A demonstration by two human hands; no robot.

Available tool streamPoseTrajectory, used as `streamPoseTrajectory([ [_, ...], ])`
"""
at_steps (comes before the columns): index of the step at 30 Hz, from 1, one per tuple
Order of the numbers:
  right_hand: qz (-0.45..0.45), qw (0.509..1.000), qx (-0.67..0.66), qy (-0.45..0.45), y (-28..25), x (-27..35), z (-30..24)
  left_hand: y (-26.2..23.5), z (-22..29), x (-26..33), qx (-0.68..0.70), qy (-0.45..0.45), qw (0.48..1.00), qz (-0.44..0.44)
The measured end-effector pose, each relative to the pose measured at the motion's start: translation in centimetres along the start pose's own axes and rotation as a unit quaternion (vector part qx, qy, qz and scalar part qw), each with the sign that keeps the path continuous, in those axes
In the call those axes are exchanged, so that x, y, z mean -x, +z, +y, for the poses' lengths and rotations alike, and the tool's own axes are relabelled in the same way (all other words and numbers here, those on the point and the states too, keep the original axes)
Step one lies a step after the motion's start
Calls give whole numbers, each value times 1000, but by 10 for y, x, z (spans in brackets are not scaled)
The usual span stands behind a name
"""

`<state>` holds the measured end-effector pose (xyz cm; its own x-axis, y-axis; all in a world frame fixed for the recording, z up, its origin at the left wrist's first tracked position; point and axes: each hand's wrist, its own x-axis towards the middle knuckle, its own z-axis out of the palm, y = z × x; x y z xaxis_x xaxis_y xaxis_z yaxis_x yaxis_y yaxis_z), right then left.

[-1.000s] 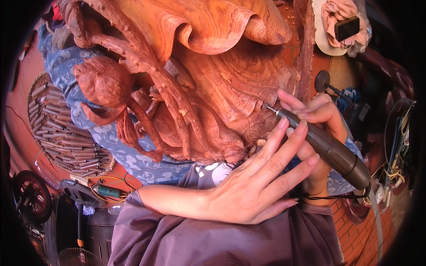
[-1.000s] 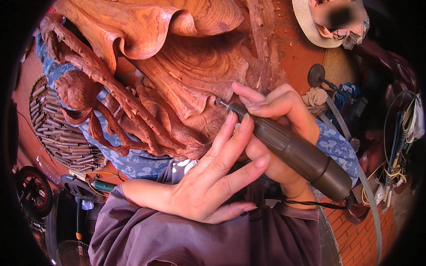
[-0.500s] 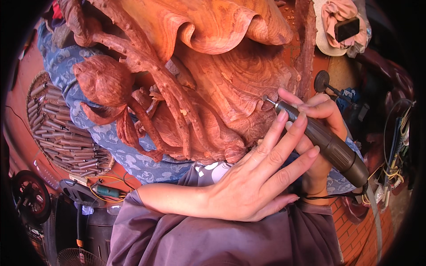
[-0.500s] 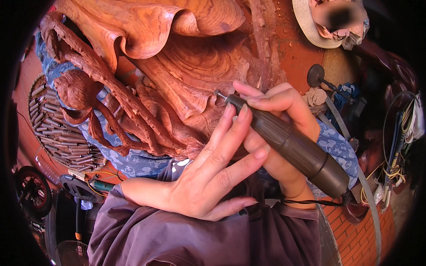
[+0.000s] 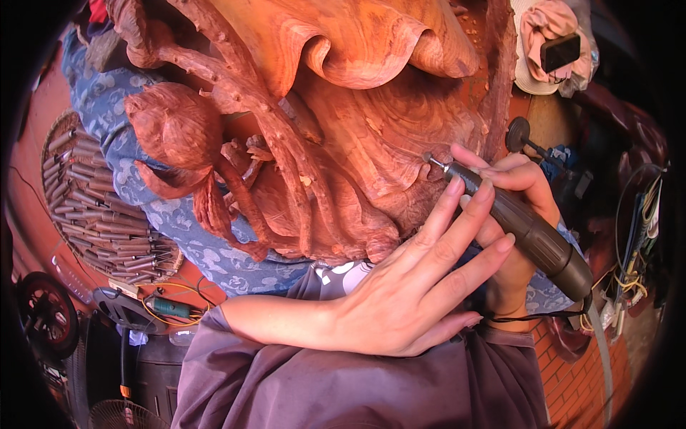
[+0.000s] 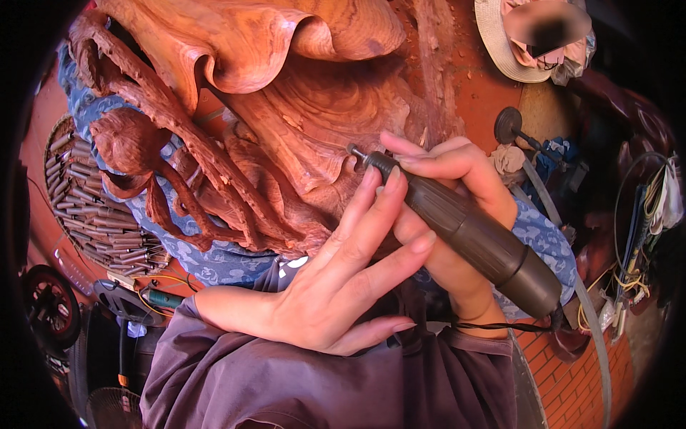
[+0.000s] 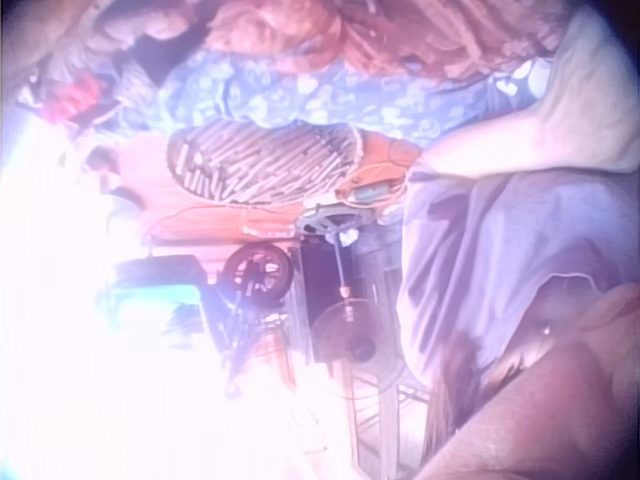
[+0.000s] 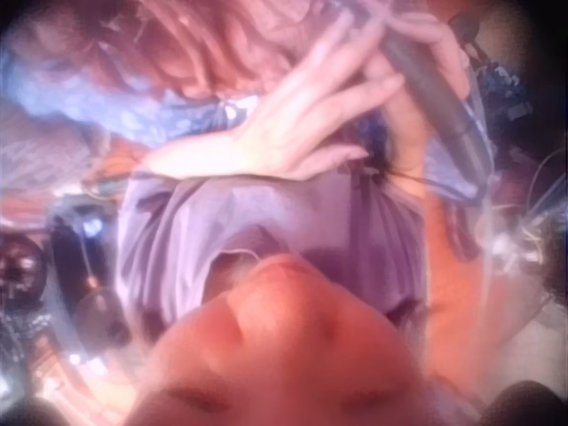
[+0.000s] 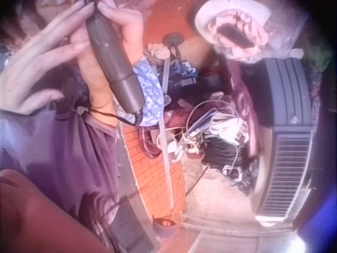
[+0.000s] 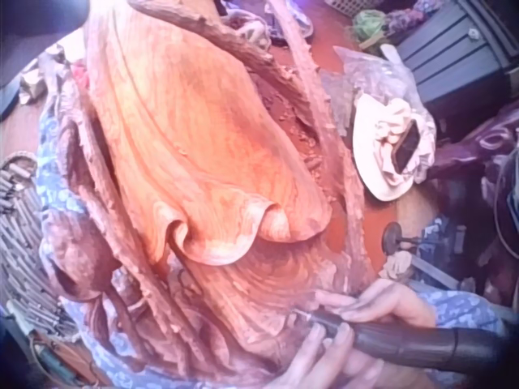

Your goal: The person carves a large reddish-brown wooden sculpture using a rotary power tool and then switches to a chisel and mallet. They refine surface details and remove wood shavings from the sculpture's intricate curves and crevices.

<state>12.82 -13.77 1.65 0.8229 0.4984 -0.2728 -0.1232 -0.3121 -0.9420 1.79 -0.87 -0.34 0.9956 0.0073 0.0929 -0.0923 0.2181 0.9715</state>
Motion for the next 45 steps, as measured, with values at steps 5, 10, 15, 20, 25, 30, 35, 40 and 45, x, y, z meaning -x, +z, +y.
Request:
streamPoseTrajectory([
  [5,-3,1000,1,-10,-3,1,3,2,-1,0,1,2,1000,-2],
  [10,-1,1000,-3,-21,2,-1,1,0,1,1,-9,4,1000,0],
  [15,-10,1000,-16,-12,-4,0,3,1,-1,-1,-3,1,1000,-4],
  [20,-4,1000,-7,-12,1,-2,0,1,-1,0,-14,7,1000,-1],
  [25,-12,1000,-12,-18,-5,0,3,2,-2,0,-4,6,1000,-8],
  [30,-4,1000,19,-16,1,-3,-1,-1,1,0,-23,3,1000,-16],
  [35,-7,1000,15,-14,0,-3,-2,0,0,-1,-23,10,1000,-15],
  [40,-2,1000,3,-10,0,-2,1,1,-1,-2,-34,8,999,-20],
  [45,-16,999,28,-7,0,-4,-4,-2,2,1,-32,8,999,-16],
])
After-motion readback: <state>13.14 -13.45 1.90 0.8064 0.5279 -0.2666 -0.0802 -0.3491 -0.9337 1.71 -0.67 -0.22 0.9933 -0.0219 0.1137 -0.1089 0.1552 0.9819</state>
